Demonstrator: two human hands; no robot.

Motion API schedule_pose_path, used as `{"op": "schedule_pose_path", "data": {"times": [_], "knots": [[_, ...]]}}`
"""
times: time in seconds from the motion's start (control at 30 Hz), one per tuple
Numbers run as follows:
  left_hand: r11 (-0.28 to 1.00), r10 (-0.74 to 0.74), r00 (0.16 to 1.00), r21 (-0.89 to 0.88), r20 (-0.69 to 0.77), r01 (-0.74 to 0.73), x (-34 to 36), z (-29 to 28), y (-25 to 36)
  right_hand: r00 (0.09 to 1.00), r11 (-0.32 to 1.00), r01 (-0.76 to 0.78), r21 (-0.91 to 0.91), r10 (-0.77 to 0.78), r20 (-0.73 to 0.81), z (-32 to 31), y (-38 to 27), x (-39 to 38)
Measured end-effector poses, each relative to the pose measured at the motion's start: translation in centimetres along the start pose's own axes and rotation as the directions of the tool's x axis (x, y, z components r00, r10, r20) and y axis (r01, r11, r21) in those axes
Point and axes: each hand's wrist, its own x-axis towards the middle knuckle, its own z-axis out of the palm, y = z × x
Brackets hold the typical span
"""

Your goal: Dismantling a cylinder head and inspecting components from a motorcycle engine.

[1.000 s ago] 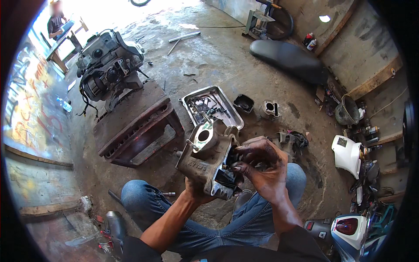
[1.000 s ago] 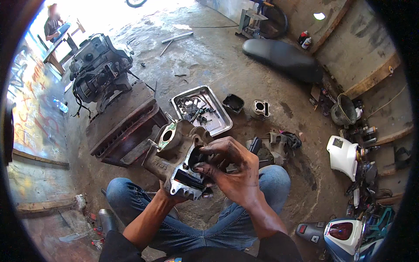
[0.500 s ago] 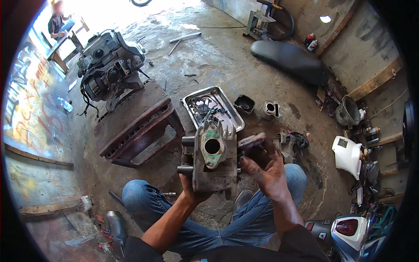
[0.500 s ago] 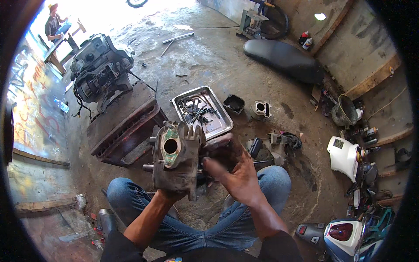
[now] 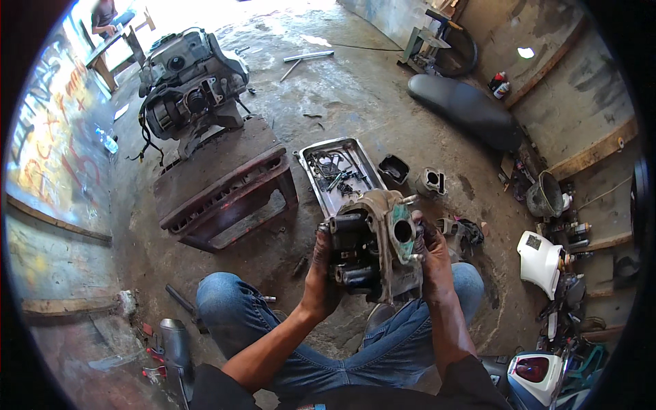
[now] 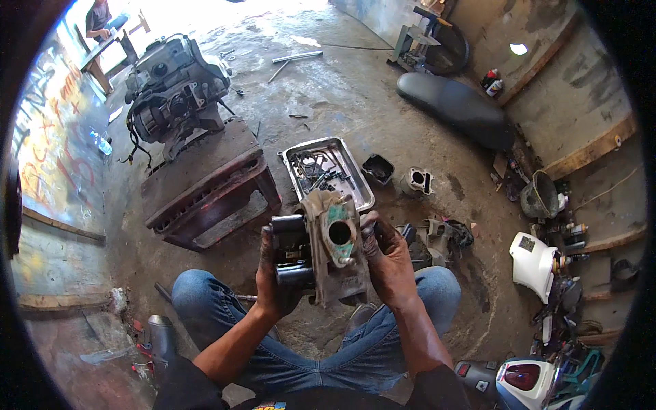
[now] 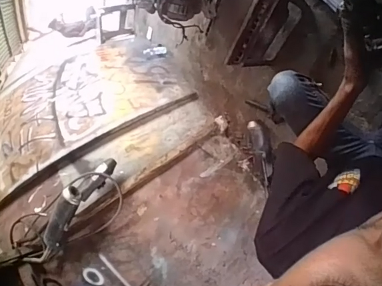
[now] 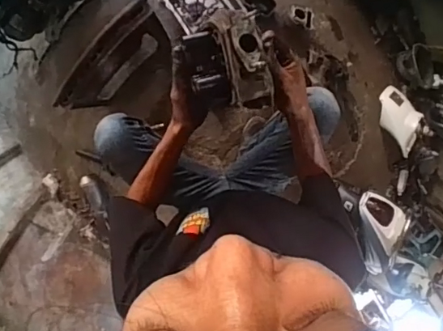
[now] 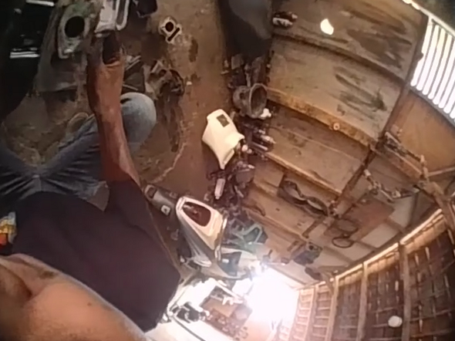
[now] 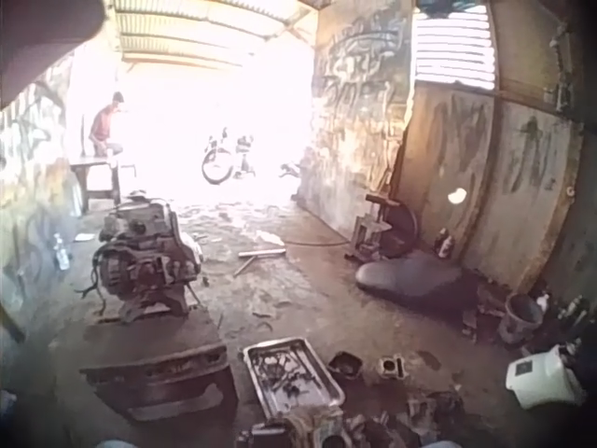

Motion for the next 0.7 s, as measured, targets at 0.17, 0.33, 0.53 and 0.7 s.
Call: {"op": "schedule_pose_path", "data": {"times": [0.17, 0.33, 0.53, 0.7], "knots": [[1.000, -0.011, 0.997, -0.025, -0.082, 0.009, 0.1, 0.8, 0.3, 0.991, 0.989, -0.130, 0.078, 0.132, -0.028, -0.2, 0.9, 0.4], [0.998, 0.050, 0.997, 0.028, -0.056, -0.049, 0.2, -0.1, 0.1, 0.988, 0.983, -0.146, 0.109, 0.139, 0.072, -0.4, 0.5, 0.4], [0.997, 0.078, 0.996, 0.033, -0.051, -0.076, 0.5, -0.6, -0.4, 0.996, 0.989, -0.077, 0.125, 0.070, 0.055, 0.4, -0.5, 0.5], [0.996, 0.089, 0.994, 0.014, -0.062, -0.089, 0.3, -0.3, -0.7, 0.989, 0.989, -0.139, 0.044, 0.140, -0.034, 0.7, -1.0, 0.1]]}}
